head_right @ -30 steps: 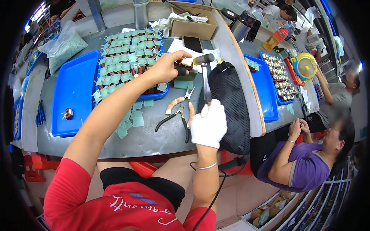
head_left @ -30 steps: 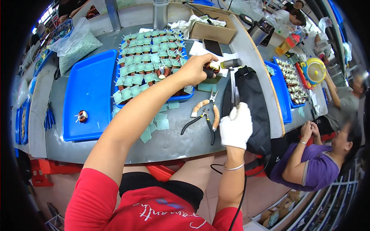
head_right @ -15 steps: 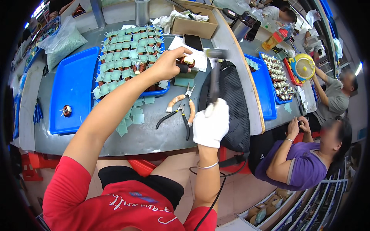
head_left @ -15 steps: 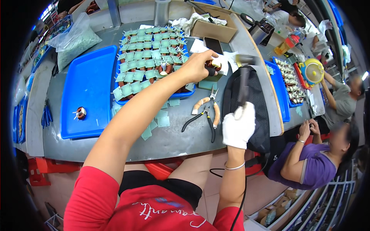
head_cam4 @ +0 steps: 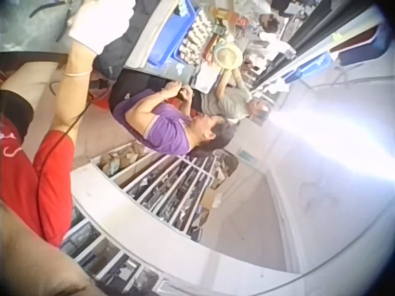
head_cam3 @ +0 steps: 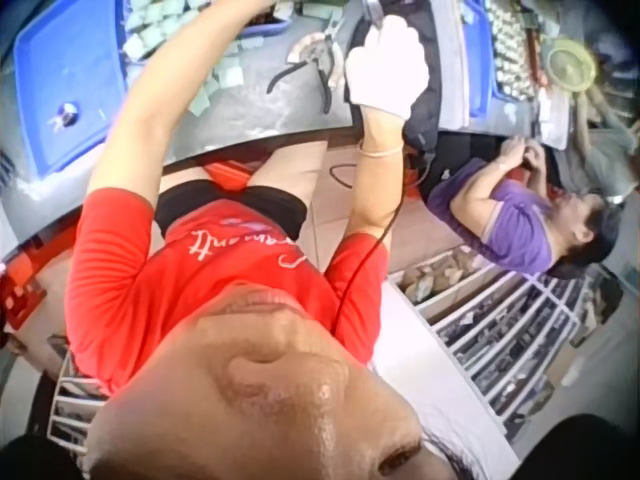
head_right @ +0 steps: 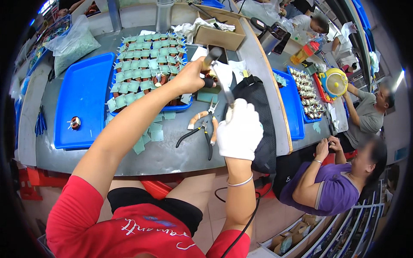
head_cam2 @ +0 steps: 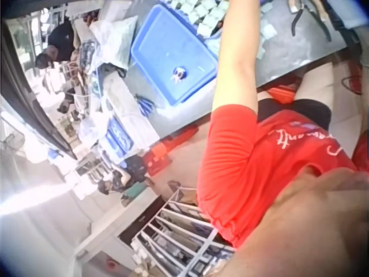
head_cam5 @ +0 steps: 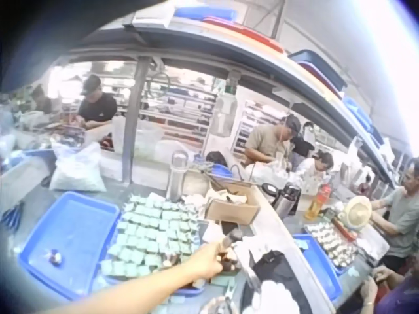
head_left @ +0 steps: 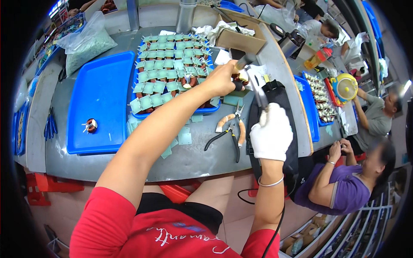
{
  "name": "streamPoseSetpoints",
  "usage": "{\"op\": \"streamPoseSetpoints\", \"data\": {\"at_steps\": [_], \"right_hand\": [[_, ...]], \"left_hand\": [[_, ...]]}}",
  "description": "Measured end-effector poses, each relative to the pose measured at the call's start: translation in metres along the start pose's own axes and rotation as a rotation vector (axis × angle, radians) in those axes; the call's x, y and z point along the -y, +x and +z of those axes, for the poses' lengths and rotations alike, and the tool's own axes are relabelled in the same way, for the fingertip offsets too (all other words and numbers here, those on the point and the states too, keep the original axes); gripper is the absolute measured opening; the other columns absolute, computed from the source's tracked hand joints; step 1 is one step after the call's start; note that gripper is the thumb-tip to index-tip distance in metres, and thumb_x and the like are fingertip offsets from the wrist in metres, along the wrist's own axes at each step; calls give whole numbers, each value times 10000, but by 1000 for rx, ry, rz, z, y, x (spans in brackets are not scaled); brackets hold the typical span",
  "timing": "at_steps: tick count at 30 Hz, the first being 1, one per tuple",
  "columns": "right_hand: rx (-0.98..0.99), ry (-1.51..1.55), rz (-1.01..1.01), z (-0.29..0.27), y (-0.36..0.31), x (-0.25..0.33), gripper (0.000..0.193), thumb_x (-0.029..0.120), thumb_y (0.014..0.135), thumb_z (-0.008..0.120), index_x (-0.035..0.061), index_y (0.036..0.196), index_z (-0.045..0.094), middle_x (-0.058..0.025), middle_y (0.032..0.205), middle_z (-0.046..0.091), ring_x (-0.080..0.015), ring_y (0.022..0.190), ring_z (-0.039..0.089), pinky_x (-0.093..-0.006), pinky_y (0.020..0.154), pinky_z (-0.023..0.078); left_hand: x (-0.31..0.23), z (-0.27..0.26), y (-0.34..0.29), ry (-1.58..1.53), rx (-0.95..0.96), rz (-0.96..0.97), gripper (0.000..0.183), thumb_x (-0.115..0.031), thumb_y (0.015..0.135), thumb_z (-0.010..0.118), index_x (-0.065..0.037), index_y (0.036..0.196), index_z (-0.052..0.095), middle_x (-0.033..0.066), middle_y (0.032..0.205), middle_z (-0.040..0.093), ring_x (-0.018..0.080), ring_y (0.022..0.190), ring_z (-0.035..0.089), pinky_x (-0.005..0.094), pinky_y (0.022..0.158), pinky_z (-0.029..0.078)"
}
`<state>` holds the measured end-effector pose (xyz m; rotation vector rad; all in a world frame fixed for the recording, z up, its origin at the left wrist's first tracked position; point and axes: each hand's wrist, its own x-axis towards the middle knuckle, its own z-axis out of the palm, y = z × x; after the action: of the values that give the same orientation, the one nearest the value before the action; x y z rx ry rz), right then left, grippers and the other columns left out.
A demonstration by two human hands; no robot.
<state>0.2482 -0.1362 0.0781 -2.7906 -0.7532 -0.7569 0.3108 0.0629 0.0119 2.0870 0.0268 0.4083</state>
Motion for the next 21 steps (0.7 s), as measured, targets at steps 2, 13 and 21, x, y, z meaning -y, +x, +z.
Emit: {"op": "streamPoseSetpoints", "data": {"at_steps": [2,13,21], "right_hand": [[-164,76,-8,0,-1,3,162,84,803,587,72,958,540,-126,830,545,-327,783,583,-425,684,485],[224,-84,22,0,-5,-1,403,218,695,759,78,973,504,-126,918,546,-318,854,594,-402,705,503],[93,407,225,-14,-70,0,170,22,727,558,3,891,521,-223,786,577,-436,749,561,-436,682,468]], "left_hand": [[3,-3,1,11,-39,44,690,-210,651,840,-14,1217,497,195,1017,668,355,1036,609,380,876,468],[2,6,5,-98,-51,29,741,-205,622,853,-2,1231,483,216,1047,652,361,1039,608,376,886,469],[1,1,-8,123,-154,164,639,1,682,696,-88,1270,459,159,982,646,333,927,611,384,819,466]]}}
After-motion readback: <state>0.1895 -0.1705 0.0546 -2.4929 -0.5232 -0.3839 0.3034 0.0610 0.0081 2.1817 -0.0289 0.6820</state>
